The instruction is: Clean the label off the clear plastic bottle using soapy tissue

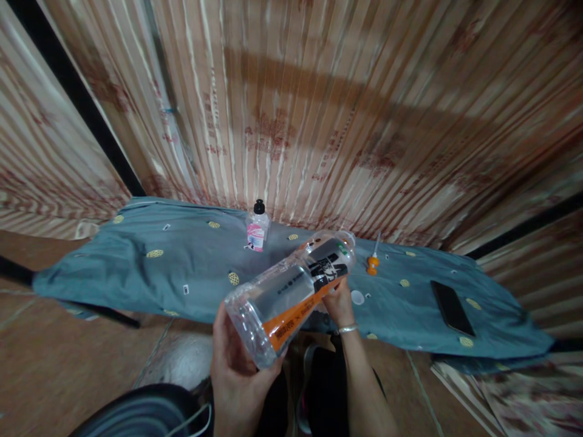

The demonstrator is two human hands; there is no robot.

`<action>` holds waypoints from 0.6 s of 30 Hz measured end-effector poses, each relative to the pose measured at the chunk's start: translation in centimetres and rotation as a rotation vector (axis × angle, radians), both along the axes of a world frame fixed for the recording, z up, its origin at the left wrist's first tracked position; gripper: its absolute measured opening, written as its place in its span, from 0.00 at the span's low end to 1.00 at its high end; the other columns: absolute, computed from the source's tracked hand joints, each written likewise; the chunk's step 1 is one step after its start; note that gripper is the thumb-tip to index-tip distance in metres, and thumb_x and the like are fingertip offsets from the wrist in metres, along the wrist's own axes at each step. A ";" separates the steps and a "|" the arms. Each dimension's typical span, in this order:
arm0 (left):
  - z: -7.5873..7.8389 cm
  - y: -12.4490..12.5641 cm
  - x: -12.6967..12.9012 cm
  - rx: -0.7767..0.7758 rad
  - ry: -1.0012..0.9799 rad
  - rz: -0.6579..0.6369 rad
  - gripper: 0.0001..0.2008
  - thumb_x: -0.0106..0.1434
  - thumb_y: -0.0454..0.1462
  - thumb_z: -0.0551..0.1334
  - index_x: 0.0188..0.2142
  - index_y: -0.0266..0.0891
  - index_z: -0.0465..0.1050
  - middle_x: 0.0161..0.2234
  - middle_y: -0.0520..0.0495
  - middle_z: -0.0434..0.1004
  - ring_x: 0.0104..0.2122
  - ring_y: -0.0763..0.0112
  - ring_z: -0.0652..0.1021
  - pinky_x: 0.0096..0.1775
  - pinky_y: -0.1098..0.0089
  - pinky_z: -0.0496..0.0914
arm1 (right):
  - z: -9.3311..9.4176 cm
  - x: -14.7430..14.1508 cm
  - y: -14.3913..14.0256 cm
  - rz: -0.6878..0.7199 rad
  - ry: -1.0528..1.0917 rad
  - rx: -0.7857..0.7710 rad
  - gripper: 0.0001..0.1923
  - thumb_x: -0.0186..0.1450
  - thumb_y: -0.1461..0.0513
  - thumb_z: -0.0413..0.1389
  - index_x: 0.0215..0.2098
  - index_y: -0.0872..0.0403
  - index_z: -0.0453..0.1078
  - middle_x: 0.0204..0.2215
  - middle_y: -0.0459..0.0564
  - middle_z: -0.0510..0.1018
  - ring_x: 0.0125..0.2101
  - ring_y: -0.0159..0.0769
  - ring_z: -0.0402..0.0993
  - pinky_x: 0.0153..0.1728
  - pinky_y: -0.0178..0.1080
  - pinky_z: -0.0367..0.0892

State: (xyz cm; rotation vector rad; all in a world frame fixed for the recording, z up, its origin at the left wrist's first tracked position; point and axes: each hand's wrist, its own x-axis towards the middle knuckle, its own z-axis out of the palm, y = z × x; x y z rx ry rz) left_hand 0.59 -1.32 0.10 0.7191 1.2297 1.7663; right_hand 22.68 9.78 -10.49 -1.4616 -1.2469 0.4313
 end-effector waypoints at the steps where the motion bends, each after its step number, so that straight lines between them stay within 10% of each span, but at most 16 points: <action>1: 0.0 0.0 0.0 0.004 0.005 -0.002 0.46 0.44 0.35 0.82 0.64 0.47 0.74 0.59 0.44 0.83 0.56 0.51 0.84 0.51 0.65 0.81 | -0.1 0.1 0.1 0.001 0.015 -0.013 0.36 0.58 0.50 0.65 0.61 0.56 0.69 0.49 0.61 0.85 0.47 0.53 0.84 0.51 0.55 0.80; 18: 0.2 0.0 -0.2 -0.003 0.037 -0.025 0.48 0.44 0.35 0.82 0.65 0.46 0.73 0.59 0.42 0.82 0.55 0.51 0.85 0.50 0.65 0.81 | -0.2 0.0 -0.1 -0.048 0.039 -0.051 0.34 0.55 0.47 0.67 0.54 0.56 0.70 0.44 0.61 0.86 0.44 0.54 0.84 0.47 0.55 0.81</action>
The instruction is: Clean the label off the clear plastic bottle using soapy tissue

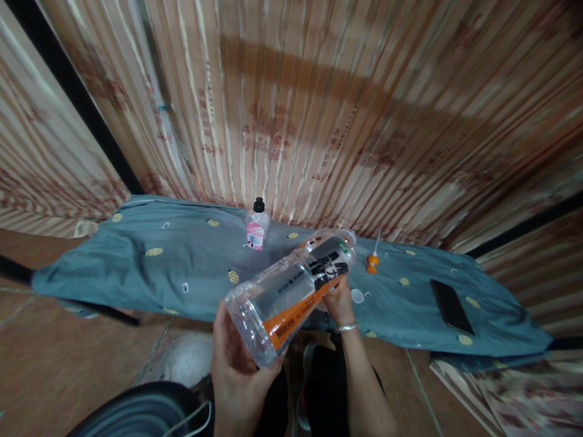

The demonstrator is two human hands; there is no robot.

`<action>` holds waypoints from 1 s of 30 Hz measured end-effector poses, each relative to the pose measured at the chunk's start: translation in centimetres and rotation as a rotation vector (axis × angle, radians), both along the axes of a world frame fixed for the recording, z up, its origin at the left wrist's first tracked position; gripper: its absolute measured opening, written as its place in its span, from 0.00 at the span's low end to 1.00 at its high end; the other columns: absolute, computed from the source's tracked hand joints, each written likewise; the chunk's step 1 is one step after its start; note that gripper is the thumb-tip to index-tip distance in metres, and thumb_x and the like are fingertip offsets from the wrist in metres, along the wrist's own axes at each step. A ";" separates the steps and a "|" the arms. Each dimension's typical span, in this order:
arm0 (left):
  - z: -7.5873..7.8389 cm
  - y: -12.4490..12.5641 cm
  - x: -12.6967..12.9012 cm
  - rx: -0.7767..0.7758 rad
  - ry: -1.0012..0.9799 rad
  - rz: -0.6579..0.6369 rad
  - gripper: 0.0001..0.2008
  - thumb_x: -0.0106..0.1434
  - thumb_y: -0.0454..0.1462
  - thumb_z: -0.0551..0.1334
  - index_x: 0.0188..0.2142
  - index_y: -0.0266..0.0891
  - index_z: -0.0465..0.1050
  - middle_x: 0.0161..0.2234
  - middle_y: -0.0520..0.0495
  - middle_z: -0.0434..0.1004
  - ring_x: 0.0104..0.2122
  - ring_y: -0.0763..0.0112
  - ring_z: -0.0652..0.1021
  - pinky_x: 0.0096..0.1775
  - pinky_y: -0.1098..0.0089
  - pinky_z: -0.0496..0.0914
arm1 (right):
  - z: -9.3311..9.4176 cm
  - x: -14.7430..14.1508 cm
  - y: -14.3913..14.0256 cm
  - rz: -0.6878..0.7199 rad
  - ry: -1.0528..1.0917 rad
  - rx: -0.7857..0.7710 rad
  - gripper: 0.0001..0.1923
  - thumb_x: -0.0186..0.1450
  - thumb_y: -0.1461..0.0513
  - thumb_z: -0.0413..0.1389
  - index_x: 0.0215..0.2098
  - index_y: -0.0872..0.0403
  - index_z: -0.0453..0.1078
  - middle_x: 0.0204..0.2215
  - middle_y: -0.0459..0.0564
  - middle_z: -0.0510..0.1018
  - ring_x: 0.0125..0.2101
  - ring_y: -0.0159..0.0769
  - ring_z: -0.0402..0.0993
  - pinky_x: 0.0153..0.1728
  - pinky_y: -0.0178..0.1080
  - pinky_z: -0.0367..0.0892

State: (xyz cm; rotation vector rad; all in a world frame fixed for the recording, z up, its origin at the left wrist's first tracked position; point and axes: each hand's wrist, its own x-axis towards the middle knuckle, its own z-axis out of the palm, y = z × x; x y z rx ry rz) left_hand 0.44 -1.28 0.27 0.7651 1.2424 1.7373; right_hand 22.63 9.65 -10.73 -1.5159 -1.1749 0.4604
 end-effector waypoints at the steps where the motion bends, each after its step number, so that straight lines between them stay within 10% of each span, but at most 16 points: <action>1: 0.0 0.0 0.0 0.002 -0.002 -0.001 0.48 0.44 0.36 0.82 0.65 0.46 0.73 0.59 0.42 0.82 0.55 0.51 0.85 0.51 0.65 0.81 | 0.0 0.1 0.0 -0.008 0.000 -0.008 0.34 0.55 0.46 0.67 0.53 0.56 0.71 0.44 0.61 0.86 0.44 0.55 0.84 0.47 0.56 0.80; 30: -0.1 -0.1 0.0 0.002 0.002 0.007 0.48 0.44 0.36 0.83 0.65 0.49 0.73 0.60 0.43 0.81 0.56 0.51 0.84 0.52 0.64 0.80 | 0.2 -0.1 -0.2 0.016 0.014 -0.011 0.36 0.55 0.47 0.68 0.57 0.56 0.70 0.46 0.61 0.86 0.45 0.54 0.84 0.48 0.53 0.80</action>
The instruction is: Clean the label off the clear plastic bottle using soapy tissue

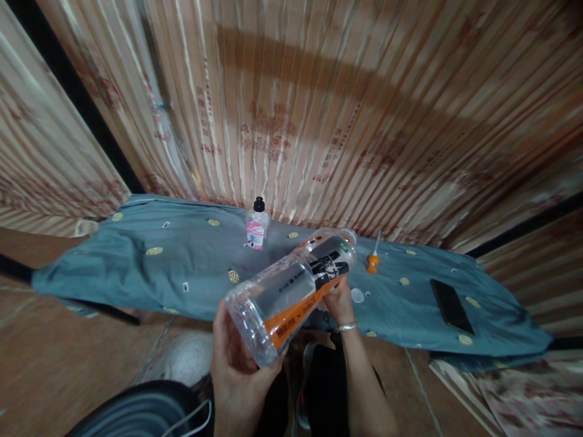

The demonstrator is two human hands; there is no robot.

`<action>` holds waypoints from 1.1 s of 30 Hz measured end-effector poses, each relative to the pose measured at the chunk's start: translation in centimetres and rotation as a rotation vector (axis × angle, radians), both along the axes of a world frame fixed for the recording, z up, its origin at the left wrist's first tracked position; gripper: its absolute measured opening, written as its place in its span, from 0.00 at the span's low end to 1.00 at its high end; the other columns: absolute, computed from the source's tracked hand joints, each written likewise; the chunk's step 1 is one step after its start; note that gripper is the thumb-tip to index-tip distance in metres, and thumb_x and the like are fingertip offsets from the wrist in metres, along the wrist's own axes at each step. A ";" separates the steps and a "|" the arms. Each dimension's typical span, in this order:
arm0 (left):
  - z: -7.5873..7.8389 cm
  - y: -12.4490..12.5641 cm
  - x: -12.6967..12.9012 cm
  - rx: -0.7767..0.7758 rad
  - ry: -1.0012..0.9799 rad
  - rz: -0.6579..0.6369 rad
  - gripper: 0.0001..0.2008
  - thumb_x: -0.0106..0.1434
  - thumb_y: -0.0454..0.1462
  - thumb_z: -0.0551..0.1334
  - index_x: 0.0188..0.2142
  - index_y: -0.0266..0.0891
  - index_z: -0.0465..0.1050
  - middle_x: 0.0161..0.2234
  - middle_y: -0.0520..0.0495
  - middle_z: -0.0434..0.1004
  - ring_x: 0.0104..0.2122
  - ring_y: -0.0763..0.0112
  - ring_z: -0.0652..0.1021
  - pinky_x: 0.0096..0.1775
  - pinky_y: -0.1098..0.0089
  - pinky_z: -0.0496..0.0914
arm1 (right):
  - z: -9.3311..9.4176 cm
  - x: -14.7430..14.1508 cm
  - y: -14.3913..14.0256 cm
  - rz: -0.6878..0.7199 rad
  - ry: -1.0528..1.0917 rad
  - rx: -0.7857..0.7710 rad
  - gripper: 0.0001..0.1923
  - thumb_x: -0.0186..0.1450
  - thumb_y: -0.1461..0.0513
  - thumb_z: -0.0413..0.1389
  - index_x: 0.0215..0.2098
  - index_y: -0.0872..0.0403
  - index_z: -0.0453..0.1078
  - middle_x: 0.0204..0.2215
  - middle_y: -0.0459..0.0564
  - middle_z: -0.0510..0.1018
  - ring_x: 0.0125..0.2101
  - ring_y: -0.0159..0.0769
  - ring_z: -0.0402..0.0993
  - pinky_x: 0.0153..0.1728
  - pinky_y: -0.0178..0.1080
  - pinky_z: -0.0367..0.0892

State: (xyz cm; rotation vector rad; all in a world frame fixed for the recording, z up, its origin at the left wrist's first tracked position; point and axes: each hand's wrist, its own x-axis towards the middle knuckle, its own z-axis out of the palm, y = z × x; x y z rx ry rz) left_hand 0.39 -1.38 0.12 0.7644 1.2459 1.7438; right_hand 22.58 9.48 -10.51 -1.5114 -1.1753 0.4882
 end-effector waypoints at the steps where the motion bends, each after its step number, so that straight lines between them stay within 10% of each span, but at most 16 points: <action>1: -0.1 0.0 0.0 -0.005 0.003 0.000 0.48 0.44 0.36 0.83 0.66 0.49 0.73 0.61 0.43 0.81 0.57 0.50 0.84 0.52 0.64 0.80 | 0.0 0.0 0.0 0.003 0.003 0.007 0.36 0.55 0.47 0.68 0.56 0.56 0.70 0.46 0.60 0.86 0.45 0.54 0.84 0.48 0.52 0.80; 33: 0.1 0.1 0.2 0.034 -0.016 0.021 0.47 0.43 0.34 0.82 0.64 0.47 0.74 0.57 0.45 0.85 0.53 0.54 0.86 0.48 0.68 0.81 | 0.2 0.0 0.0 0.027 0.012 0.005 0.40 0.56 0.47 0.69 0.61 0.56 0.68 0.49 0.60 0.85 0.46 0.54 0.84 0.49 0.52 0.80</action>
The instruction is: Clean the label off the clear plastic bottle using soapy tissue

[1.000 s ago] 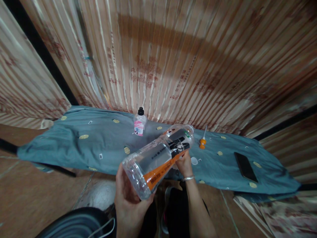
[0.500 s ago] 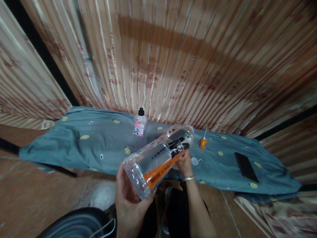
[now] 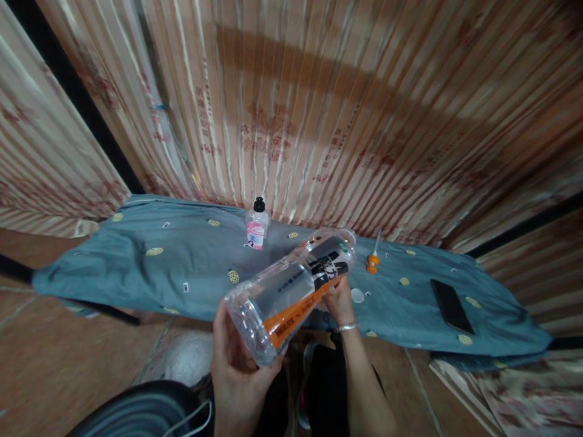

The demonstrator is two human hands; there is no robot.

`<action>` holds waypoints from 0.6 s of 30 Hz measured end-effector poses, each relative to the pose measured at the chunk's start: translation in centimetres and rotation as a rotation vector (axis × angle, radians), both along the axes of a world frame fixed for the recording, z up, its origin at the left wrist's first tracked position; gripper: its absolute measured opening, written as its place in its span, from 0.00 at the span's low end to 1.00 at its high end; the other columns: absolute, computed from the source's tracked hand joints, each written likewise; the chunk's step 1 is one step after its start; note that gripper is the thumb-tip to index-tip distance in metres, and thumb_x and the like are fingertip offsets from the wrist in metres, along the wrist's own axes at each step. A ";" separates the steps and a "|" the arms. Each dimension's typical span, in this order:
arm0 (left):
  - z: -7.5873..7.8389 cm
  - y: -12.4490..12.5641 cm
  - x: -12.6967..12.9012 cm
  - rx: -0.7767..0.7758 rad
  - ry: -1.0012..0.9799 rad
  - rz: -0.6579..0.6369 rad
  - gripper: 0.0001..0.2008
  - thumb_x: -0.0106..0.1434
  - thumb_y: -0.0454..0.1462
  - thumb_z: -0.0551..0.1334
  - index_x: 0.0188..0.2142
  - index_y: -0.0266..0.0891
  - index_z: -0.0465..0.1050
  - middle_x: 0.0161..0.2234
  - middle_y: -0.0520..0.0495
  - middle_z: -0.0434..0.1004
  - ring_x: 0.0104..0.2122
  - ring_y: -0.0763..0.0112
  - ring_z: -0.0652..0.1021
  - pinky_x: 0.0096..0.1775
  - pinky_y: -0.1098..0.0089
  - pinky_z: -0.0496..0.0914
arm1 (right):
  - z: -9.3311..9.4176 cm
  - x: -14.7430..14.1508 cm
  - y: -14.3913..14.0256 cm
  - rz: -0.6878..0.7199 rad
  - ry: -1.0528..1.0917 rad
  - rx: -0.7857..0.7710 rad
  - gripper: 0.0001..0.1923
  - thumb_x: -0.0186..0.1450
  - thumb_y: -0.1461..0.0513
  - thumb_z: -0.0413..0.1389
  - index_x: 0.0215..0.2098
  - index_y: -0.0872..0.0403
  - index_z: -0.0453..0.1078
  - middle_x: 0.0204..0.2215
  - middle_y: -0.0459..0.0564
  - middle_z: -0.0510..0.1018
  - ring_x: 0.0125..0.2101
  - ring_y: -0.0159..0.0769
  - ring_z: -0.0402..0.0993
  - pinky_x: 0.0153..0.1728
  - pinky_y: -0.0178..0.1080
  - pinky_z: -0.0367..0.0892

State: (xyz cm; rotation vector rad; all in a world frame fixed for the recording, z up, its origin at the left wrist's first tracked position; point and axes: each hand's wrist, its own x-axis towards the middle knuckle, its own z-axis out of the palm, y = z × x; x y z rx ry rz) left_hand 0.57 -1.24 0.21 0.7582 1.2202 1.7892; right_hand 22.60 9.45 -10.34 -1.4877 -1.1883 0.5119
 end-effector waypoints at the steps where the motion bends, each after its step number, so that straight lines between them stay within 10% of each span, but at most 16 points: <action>1: -0.1 0.0 0.0 0.002 0.007 0.000 0.47 0.43 0.34 0.83 0.64 0.48 0.74 0.57 0.45 0.84 0.53 0.54 0.86 0.48 0.68 0.81 | 0.1 0.0 0.0 0.002 -0.002 0.004 0.41 0.56 0.47 0.69 0.61 0.56 0.68 0.49 0.61 0.85 0.47 0.54 0.84 0.49 0.53 0.80; 9: -1.8 0.3 -0.6 0.061 0.089 0.003 0.48 0.43 0.35 0.84 0.65 0.50 0.75 0.59 0.44 0.83 0.53 0.53 0.86 0.49 0.68 0.81 | 0.5 -0.2 0.0 0.016 0.000 0.025 0.43 0.56 0.46 0.69 0.64 0.58 0.67 0.50 0.62 0.85 0.48 0.54 0.84 0.50 0.51 0.80; 18: 0.2 -0.1 -0.1 -0.023 -0.002 -0.024 0.47 0.44 0.37 0.83 0.64 0.47 0.74 0.59 0.43 0.83 0.54 0.53 0.85 0.49 0.67 0.81 | 0.2 -0.1 0.1 -0.004 0.004 0.017 0.37 0.56 0.48 0.68 0.59 0.56 0.70 0.48 0.60 0.85 0.47 0.53 0.84 0.51 0.51 0.79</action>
